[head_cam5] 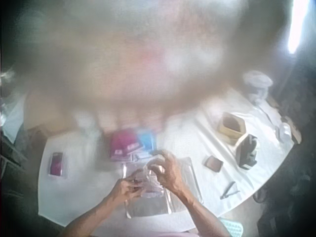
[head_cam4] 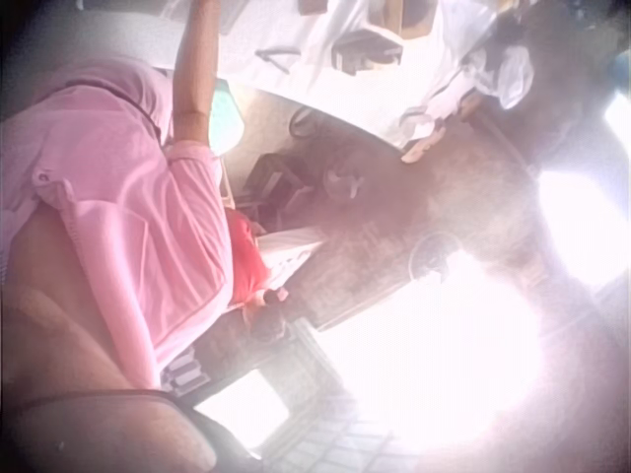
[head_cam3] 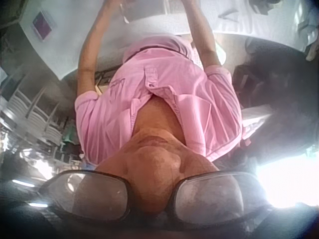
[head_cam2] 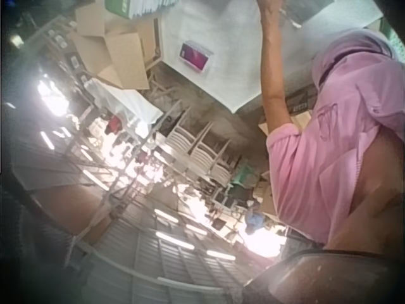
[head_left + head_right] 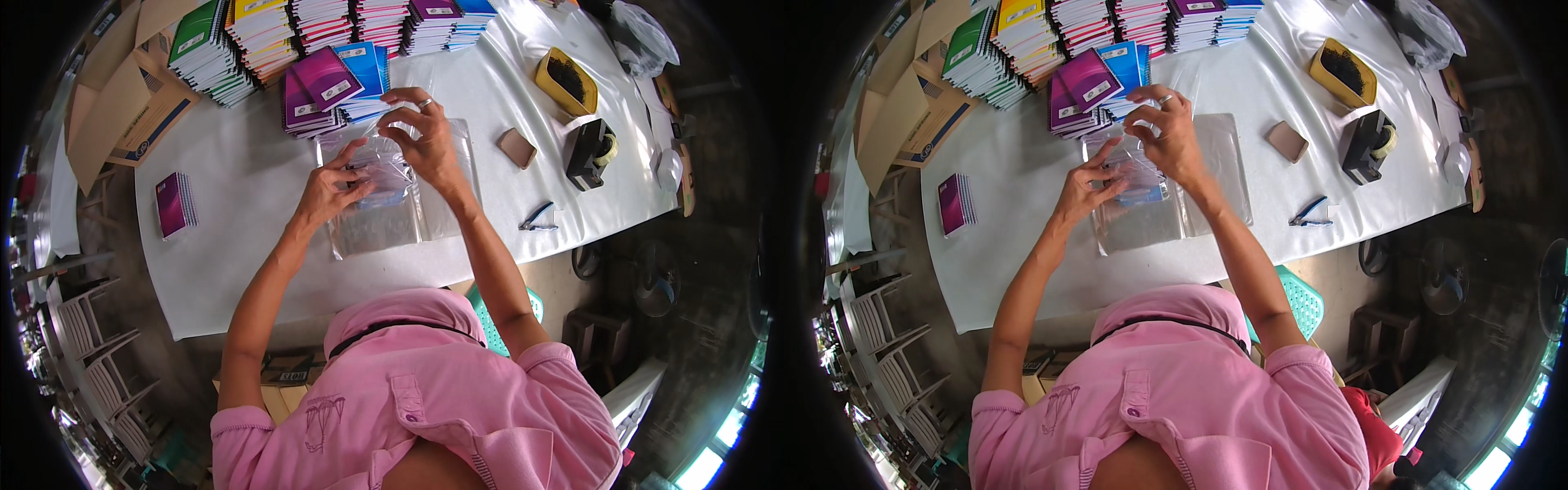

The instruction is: The person wraps spiral-bound notebooks in clear plastic sleeves. They place a notebook into a sleeve, fold the plastic edges over the cover, and seal the package using a tape dispenser. The person repeats this process for multiple notebooks of different colors, stacking the finished items on the table.

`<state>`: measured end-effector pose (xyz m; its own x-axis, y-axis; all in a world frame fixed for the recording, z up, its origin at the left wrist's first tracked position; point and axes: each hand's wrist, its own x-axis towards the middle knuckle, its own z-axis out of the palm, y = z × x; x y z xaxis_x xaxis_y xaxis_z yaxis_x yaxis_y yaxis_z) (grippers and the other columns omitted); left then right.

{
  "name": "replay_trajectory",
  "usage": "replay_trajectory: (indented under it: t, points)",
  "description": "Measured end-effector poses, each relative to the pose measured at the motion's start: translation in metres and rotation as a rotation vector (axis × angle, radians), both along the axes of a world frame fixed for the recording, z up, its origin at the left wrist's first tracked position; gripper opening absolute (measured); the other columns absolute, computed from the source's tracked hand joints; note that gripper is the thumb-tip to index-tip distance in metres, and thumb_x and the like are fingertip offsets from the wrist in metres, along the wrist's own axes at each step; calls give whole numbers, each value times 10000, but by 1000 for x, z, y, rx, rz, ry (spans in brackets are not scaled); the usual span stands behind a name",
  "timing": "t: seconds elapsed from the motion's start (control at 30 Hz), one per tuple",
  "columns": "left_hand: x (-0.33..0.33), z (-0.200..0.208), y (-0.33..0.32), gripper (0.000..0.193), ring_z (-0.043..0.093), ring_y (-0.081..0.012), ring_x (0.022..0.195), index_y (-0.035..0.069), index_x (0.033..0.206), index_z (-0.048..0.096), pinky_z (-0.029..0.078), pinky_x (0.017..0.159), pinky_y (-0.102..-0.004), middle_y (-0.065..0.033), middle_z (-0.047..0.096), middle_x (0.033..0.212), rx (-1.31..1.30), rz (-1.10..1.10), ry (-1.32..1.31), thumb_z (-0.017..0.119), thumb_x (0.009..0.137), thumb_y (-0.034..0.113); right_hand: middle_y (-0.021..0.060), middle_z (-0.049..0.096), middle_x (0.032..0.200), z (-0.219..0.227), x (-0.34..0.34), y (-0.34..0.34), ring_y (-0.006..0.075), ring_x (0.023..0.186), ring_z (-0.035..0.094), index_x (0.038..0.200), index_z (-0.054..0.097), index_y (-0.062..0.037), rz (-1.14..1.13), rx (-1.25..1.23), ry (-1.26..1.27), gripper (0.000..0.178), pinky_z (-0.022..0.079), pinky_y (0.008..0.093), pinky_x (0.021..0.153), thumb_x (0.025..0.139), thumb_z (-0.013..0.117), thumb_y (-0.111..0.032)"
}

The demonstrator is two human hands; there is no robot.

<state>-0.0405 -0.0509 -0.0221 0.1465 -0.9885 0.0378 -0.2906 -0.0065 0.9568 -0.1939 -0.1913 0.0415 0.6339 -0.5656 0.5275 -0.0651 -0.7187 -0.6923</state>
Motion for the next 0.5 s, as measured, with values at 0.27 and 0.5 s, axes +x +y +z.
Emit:
replay_trajectory:
  t: [0.27,0.5]
  points:
    - [-2,-1,0,263,324,-311,1392,103,1031,743,367,1077,-392,-8,471,1438,-15,-1,-3,768,781,181,103,498,1339,-37,-63,4,286,1294,426,991,622,-62,259,690,-81,374,314,441,1089,709,825,-199]
    - [1,4,-1,312,318,-300,1395,134,1080,731,331,1097,-420,-7,528,1384,-34,34,-217,770,773,178,76,636,1067,-48,-37,19,234,1028,594,857,625,-53,145,555,35,225,446,367,902,720,798,-97]
